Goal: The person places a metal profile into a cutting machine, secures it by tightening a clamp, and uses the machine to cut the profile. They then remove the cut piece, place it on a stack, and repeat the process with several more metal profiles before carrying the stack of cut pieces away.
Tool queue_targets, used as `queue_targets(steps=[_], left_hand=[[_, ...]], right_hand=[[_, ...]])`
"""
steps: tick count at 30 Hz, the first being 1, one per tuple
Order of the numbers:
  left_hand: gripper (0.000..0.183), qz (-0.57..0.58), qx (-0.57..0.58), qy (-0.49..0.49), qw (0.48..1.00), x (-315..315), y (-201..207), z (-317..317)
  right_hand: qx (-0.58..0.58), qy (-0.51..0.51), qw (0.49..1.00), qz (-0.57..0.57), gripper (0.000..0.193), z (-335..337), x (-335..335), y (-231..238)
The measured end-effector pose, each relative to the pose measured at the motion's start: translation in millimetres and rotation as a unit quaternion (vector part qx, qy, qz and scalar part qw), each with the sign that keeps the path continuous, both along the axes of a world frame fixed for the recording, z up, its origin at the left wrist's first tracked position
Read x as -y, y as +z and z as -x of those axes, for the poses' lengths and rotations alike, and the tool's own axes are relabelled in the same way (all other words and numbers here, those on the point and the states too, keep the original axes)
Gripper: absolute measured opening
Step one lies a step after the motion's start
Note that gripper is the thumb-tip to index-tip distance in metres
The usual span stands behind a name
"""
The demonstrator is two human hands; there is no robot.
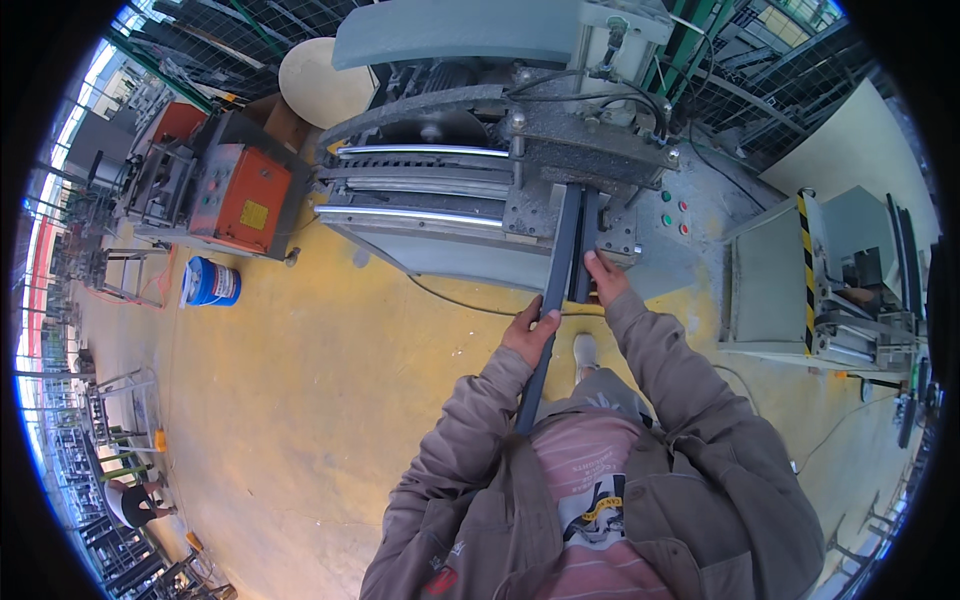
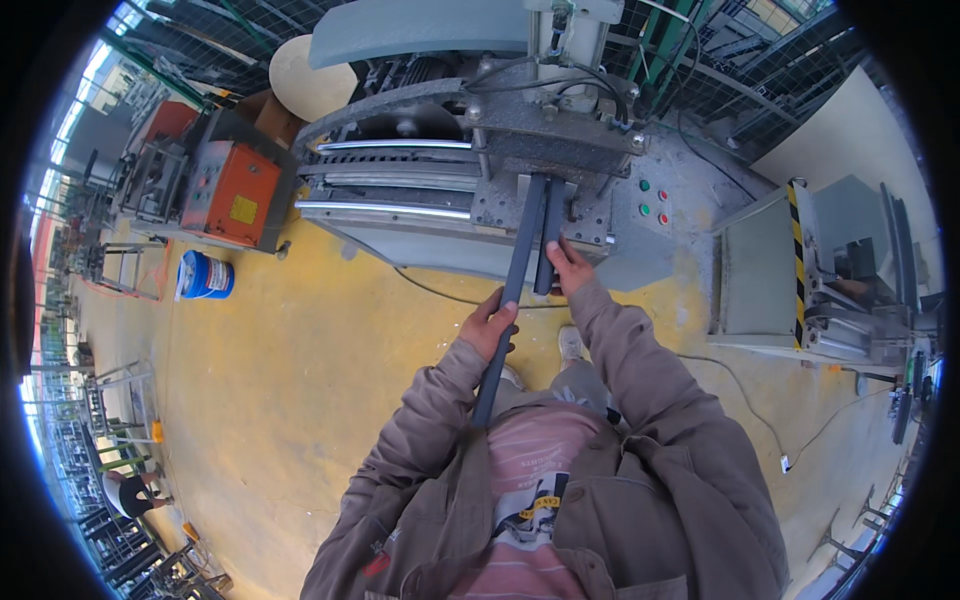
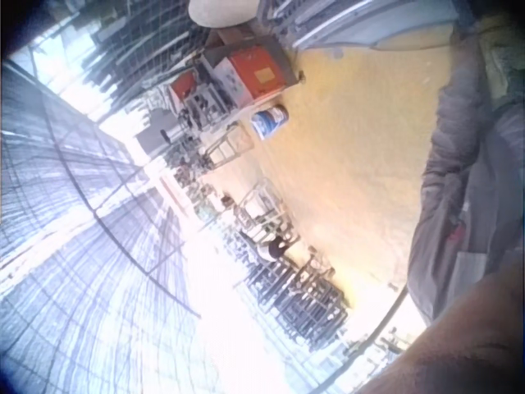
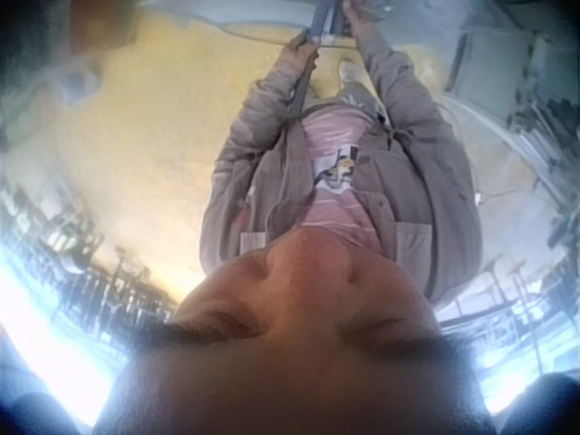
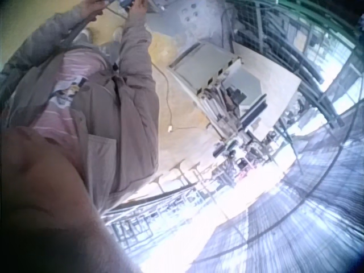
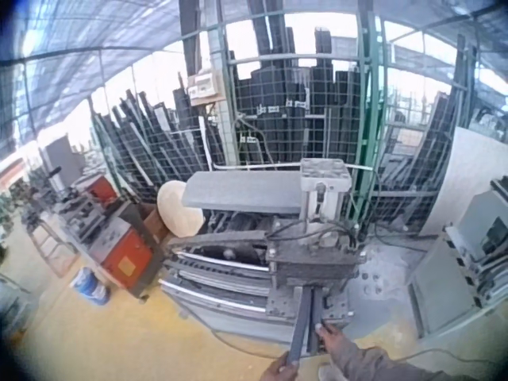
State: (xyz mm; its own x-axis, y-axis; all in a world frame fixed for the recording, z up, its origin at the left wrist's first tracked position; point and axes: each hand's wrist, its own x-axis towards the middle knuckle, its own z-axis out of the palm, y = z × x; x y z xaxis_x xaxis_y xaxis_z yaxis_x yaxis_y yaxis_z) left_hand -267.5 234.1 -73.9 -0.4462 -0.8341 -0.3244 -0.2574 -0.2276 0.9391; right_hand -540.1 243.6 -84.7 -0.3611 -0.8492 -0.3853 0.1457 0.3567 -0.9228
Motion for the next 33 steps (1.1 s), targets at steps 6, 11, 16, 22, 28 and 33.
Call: queue_targets(steps=[6, 11, 16, 22, 28, 33], left_hand=[[0.106, -0.058, -0.048, 0.003, 0.997, -14.1, -12.5, -16.6], [0.096, -0.029, -0.021, 0.034, 0.999, 49.9, 11.2, 24.7], [0.072, 0.136, 0.055, 0.098, 0.984, 124.7, 21.4, 39.4], [0.053, 0.189, 0.118, 0.212, 0.952, 184.4, 27.2, 45.1], [0.036, -0.005, -0.177, 0.305, 0.936, 164.8, 57.1, -8.6], [0.069, 0.100, 0.028, 0.258, 0.961, 9.2, 64.1, -89.3]], right_hand=[[0.079, 0.046, 0.991, -0.092, 0.073, 0.7, -50.2, 7.6], [0.037, 0.128, 0.980, -0.151, 0.064, 22.3, -102.0, -17.3], [0.047, 0.175, 0.971, -0.153, 0.057, 39.7, -111.0, -17.6], [0.059, 0.165, 0.979, -0.106, 0.051, 76.8, -124.9, -16.1], [-0.185, 0.130, 0.972, 0.056, 0.047, 123.7, -45.3, 92.1], [-0.438, 0.094, 0.839, 0.310, 0.046, 140.1, 84.2, 269.9]])
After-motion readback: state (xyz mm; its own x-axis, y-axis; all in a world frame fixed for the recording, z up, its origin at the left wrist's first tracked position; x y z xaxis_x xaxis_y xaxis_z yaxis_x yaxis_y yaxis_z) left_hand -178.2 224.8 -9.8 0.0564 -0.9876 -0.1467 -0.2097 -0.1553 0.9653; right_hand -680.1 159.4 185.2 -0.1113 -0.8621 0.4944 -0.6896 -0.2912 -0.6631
